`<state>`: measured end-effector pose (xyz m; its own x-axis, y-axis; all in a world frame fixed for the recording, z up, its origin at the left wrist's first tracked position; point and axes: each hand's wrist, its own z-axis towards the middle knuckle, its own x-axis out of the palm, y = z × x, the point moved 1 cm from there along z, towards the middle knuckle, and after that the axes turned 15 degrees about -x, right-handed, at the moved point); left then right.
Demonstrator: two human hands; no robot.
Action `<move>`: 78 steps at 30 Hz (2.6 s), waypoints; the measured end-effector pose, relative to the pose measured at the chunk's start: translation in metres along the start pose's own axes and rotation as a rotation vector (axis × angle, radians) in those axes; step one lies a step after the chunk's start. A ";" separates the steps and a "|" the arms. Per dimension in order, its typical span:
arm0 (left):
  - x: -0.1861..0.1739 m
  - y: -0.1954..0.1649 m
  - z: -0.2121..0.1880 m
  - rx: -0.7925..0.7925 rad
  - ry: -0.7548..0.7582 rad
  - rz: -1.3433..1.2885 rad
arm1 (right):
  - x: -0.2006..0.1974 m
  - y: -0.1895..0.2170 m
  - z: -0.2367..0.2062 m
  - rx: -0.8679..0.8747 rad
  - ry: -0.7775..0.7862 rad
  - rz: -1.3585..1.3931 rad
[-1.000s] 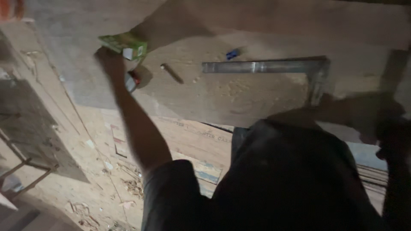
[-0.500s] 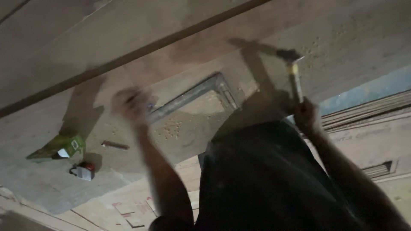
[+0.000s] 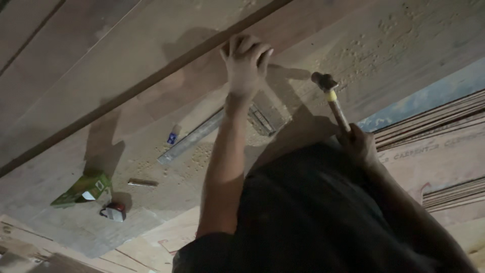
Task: The person repeatedly hammers nails into a wooden plank attached to a ceiling or overhead structure. They use a hammer in their right hand to drive nails while holding the plank steady with their left hand.
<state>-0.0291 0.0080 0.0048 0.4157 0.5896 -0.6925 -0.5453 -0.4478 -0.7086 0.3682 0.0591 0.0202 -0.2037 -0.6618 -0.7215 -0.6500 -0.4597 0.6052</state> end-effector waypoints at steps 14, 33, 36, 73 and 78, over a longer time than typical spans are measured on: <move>0.011 0.034 -0.028 0.024 -0.010 -0.002 | -0.016 0.116 0.057 -0.270 -0.065 0.249; -0.025 0.082 -0.027 0.155 0.330 0.400 | -0.033 0.105 0.071 -0.333 -0.055 0.098; -0.019 0.081 -0.031 0.200 0.275 0.455 | -0.043 0.113 0.071 -0.482 -0.124 0.255; -0.026 0.125 -0.043 0.166 0.242 0.584 | -0.037 0.081 0.085 -0.386 -0.113 0.245; -0.049 0.139 -0.050 0.147 0.295 0.599 | -0.048 0.085 0.080 -0.252 -0.059 0.239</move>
<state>-0.0884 -0.1168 -0.0670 0.1805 0.0513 -0.9822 -0.8278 -0.5314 -0.1799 0.2642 0.0993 0.0795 -0.3751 -0.7366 -0.5628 -0.3791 -0.4322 0.8183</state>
